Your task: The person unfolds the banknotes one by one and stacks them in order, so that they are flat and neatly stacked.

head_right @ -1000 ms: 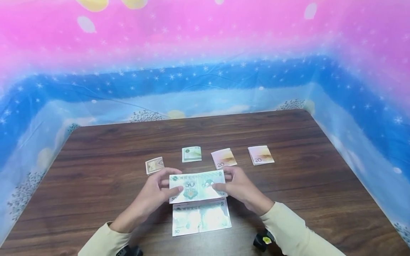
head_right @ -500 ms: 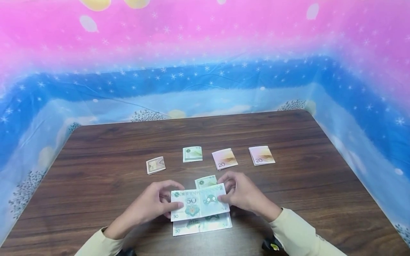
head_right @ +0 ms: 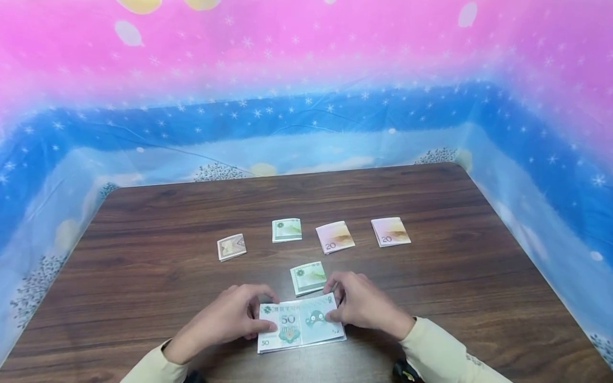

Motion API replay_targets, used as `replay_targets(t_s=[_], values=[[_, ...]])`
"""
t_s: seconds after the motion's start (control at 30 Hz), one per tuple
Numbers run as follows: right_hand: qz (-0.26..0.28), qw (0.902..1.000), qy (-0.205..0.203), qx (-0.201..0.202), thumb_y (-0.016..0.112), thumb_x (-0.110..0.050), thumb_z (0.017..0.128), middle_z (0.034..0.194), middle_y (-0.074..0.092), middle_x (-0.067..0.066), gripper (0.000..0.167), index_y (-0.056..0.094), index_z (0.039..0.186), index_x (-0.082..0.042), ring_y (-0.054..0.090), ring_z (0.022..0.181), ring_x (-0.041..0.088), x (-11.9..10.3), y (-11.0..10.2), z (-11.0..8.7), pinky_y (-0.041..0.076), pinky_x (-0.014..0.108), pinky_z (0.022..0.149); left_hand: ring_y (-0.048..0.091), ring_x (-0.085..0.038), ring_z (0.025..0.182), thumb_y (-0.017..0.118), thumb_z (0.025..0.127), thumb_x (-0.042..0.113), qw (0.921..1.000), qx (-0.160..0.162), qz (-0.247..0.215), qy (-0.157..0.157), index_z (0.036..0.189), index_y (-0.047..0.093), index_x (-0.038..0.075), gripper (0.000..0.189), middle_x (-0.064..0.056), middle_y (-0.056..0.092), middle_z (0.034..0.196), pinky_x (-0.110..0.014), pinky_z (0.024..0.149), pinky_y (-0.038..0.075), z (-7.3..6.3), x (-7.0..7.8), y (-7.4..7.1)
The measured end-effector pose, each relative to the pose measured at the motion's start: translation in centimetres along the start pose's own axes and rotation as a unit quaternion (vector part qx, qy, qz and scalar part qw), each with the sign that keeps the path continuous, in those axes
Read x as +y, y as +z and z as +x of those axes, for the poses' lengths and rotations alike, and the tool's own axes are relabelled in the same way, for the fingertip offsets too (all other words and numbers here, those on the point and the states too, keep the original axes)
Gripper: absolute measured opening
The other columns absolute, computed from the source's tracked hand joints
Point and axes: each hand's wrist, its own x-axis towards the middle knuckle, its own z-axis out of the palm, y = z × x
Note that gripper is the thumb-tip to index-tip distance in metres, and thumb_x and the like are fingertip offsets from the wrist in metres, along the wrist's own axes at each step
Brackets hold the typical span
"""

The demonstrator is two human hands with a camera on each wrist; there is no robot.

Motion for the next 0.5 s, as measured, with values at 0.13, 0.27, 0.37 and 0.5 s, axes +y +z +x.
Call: replay_targets(t_s=[0.13,0.27,0.37,0.5], values=[[-0.034,0.9994,-0.009,0.007,0.090,-0.005,0.069,0.068,0.058,-0.008,0.037,0.064,0.095,-0.006,0.054,0.059,0.001,0.26,0.33,-0.02,0.050,0.021,0.055,0.050,-0.005,0.052,0.089,0.076,0.020,0.9989,0.013,0.044,0.007,0.103,0.069,0.012,0.034,0.012,0.054,0.060,-0.025,0.053,0.041,0.13,-0.25,0.36],[-0.080,0.9964,-0.010,0.027,0.093,-0.010,0.067,0.068,0.058,-0.009,0.038,0.065,0.092,-0.008,0.052,0.060,0.000,0.66,0.70,-0.09,0.048,0.021,0.055,0.048,-0.004,0.055,0.091,0.074,0.022,0.9969,0.025,0.075,0.007,0.096,0.066,0.012,0.035,0.012,0.054,0.061,-0.025,0.055,0.041,0.21,-0.48,0.65],[-0.112,0.9927,-0.006,0.044,0.095,-0.014,0.066,0.069,0.056,-0.010,0.039,0.064,0.089,-0.012,0.051,0.061,0.000,0.87,0.94,-0.12,0.046,0.021,0.056,0.048,-0.005,0.055,0.092,0.073,0.023,0.9961,0.031,0.082,0.002,0.092,0.063,0.012,0.036,0.010,0.054,0.061,-0.025,0.052,0.041,0.17,-0.52,0.78],[-0.141,0.9883,-0.004,0.057,0.096,-0.020,0.064,0.070,0.055,-0.011,0.041,0.063,0.088,-0.014,0.049,0.062,0.001,0.92,1.03,-0.19,0.043,0.022,0.059,0.047,-0.007,0.055,0.092,0.072,0.025,0.9958,0.032,0.085,-0.007,0.091,0.061,0.013,0.038,0.009,0.053,0.063,-0.025,0.050,0.040,0.09,-0.42,0.78]])
